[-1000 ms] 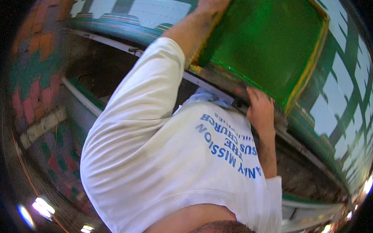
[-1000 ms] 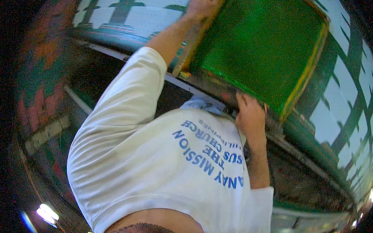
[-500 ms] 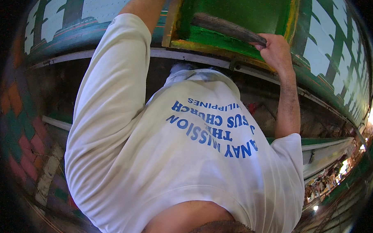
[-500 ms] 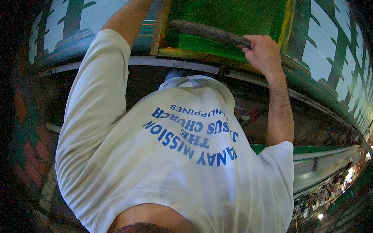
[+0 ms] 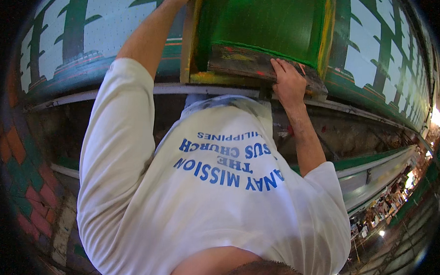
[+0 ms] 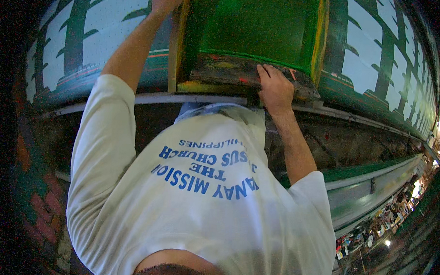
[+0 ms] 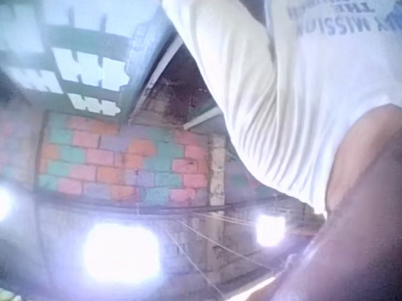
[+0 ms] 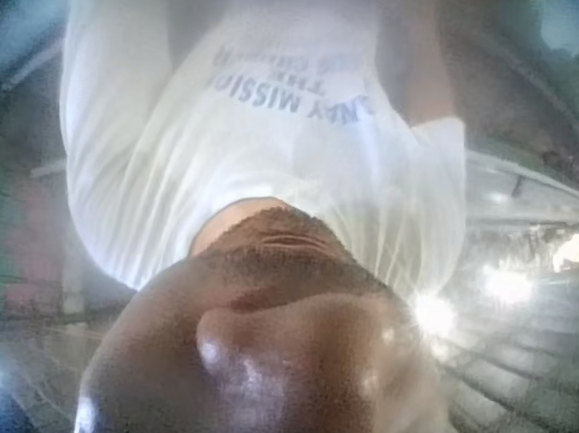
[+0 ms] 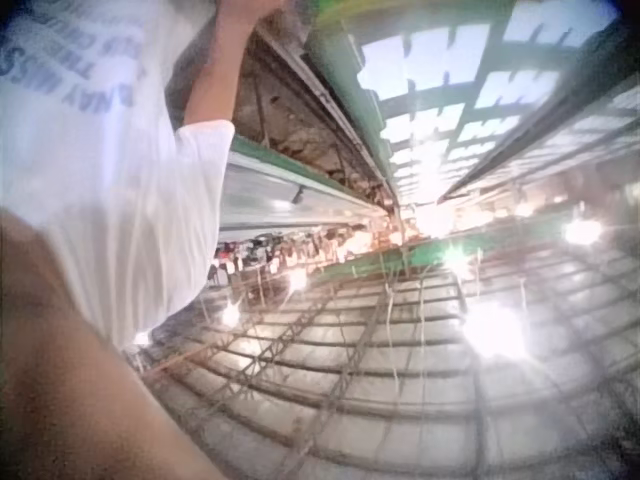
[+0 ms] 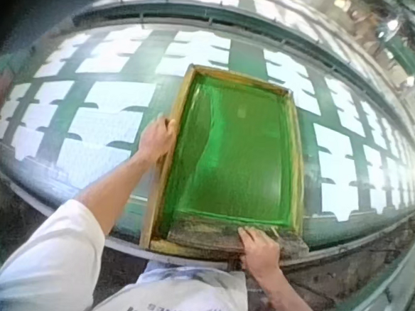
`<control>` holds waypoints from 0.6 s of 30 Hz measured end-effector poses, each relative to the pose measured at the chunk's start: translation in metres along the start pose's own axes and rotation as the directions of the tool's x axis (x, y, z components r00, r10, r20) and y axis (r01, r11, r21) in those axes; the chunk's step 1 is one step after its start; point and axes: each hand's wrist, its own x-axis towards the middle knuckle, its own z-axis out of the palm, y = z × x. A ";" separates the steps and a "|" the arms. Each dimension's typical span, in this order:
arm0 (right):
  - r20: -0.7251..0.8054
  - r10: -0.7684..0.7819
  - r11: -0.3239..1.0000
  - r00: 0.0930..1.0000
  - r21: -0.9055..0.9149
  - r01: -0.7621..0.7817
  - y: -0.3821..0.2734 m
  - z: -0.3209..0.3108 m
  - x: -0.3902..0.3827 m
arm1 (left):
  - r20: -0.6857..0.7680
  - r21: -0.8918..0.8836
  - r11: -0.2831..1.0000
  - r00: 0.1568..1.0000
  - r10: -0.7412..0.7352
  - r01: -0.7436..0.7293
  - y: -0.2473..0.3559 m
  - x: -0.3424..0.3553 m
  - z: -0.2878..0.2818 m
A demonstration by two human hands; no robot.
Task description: The person uses a squeegee to pull green ink across a screen-printing frame held against a wall with a palm tree stencil. The person repeatedly wipes the screen and repositions the frame, then places the frame on a cluttered workbench.
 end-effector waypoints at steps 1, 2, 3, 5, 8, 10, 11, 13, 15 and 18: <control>-0.032 0.008 1.000 0.999 -0.011 -0.009 0.005 0.003 0.017 | -0.016 0.091 0.989 0.993 0.118 -0.116 -0.005 0.001 0.004; -0.054 -0.006 1.000 0.999 -0.005 0.006 0.011 0.004 0.034 | -0.004 0.010 1.000 1.000 0.022 -0.022 -0.008 0.003 0.009; -0.061 -0.011 1.000 0.998 0.000 0.011 0.019 0.003 0.052 | 0.013 -0.069 0.995 0.997 -0.073 0.073 -0.011 0.001 0.011; -0.074 -0.012 1.000 0.997 -0.007 0.012 0.034 0.001 0.096 | -0.005 -0.135 0.985 0.994 -0.114 0.112 -0.012 0.001 0.012; -0.057 -0.001 0.999 0.998 -0.044 -0.001 0.060 -0.006 0.172 | -0.028 -0.033 0.999 0.999 -0.016 0.016 -0.003 -0.001 0.003; -0.017 0.010 0.997 1.000 -0.071 -0.011 0.078 -0.012 0.220 | -0.006 -0.168 0.975 0.989 -0.151 0.147 0.006 -0.002 -0.008; -0.030 0.009 0.997 1.000 -0.074 -0.011 0.087 -0.014 0.243 | 0.046 -0.165 0.965 0.979 -0.200 0.205 0.010 -0.001 -0.013; -0.075 -0.009 0.997 0.997 -0.082 0.003 0.106 -0.017 0.290 | 0.085 -0.166 0.950 0.964 -0.254 0.265 0.018 0.002 -0.021; -0.067 -0.005 0.993 0.998 -0.119 -0.003 0.123 -0.016 0.331 | 0.111 -0.162 0.944 0.955 -0.273 0.289 0.022 0.003 -0.027; -0.066 -0.006 0.992 0.998 -0.127 -0.002 0.144 -0.014 0.385 | 0.130 -0.138 0.937 0.944 -0.304 0.321 0.026 0.005 -0.031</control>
